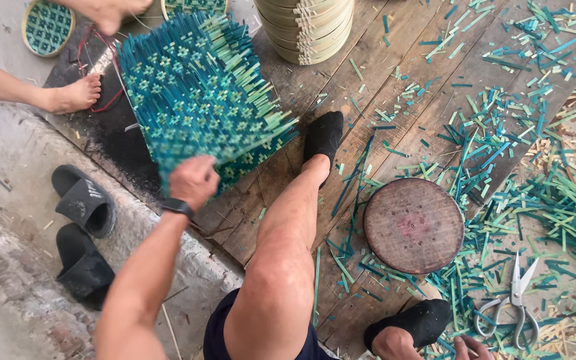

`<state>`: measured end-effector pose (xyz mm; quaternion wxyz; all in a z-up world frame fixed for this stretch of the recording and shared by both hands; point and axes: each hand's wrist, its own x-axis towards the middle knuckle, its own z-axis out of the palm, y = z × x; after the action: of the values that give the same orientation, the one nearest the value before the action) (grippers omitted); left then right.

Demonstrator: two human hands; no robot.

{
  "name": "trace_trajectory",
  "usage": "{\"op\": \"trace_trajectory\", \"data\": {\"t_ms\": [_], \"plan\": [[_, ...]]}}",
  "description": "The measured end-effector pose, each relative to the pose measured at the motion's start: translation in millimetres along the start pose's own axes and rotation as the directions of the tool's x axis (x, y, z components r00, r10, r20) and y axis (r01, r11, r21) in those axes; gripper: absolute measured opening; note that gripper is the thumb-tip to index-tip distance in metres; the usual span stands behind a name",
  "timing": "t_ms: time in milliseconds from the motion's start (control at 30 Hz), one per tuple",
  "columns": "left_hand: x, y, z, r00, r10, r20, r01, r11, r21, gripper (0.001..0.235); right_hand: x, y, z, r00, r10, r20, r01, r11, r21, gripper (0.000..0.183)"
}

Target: The person sits on the floor and repeatedly places a circular bamboo hoop onto a woven mat, then uses shears to trim the excess woven material flush with the hoop's edge. The person flips the hoop to check the cut and stacks the finished pieces.

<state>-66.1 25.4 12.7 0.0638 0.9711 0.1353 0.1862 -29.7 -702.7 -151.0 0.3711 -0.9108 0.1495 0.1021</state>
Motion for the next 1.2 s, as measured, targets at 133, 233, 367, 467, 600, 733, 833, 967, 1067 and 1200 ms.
{"op": "trace_trajectory", "data": {"t_ms": [133,233,367,467,600,733,833,967,1067,1200], "plan": [[71.6,4.6,-130.3,0.972,0.141,-0.187,-0.117,0.984,0.136,0.006,8.9,-9.8,-4.2,0.999,0.033,-0.012,-0.034,0.995,-0.093,0.029],[110.1,57.1,-218.7,0.943,0.267,-0.198,-0.211,0.941,0.265,0.015,16.6,-17.2,-10.1,0.995,0.104,-0.008,-0.105,0.991,-0.078,0.031],[131.1,162.2,-266.4,0.863,0.465,-0.199,-0.43,0.882,0.196,0.02,22.7,-29.2,-7.4,0.998,0.055,-0.008,-0.055,0.995,0.087,0.033],[149.4,227.6,-250.5,0.832,0.507,-0.225,-0.531,0.846,-0.056,0.018,29.7,-38.5,-6.6,0.983,0.108,0.15,-0.159,0.909,0.386,0.034],[201.3,255.2,-219.4,0.825,0.499,-0.266,-0.552,0.813,-0.186,0.013,35.4,-49.5,-6.9,0.987,0.052,0.151,-0.101,0.936,0.336,0.03],[253.9,263.9,-174.6,0.932,0.357,-0.06,-0.318,0.73,-0.605,0.021,40.4,-60.2,-2.4,0.98,0.098,0.172,-0.161,0.902,0.402,0.029],[267.8,264.3,-142.2,0.939,0.334,0.081,-0.163,0.64,-0.751,0.023,32.5,-53.7,9.2,0.975,0.088,0.202,-0.179,0.854,0.488,0.029],[282.1,261.7,-107.5,0.928,0.291,0.231,0.033,0.554,-0.832,0.024,27.0,-34.9,20.8,0.959,0.136,0.249,-0.243,0.846,0.474,0.03],[288.3,256.8,-90.2,0.908,0.251,0.336,0.187,0.475,-0.86,0.025,26.6,-22.3,26.7,0.948,0.166,0.272,-0.289,0.805,0.518,0.03],[285.5,254.6,-79.2,0.884,0.202,0.422,0.338,0.348,-0.874,0.027,23.9,-16.3,32.1,0.94,0.187,0.286,-0.317,0.788,0.527,0.031]]}}
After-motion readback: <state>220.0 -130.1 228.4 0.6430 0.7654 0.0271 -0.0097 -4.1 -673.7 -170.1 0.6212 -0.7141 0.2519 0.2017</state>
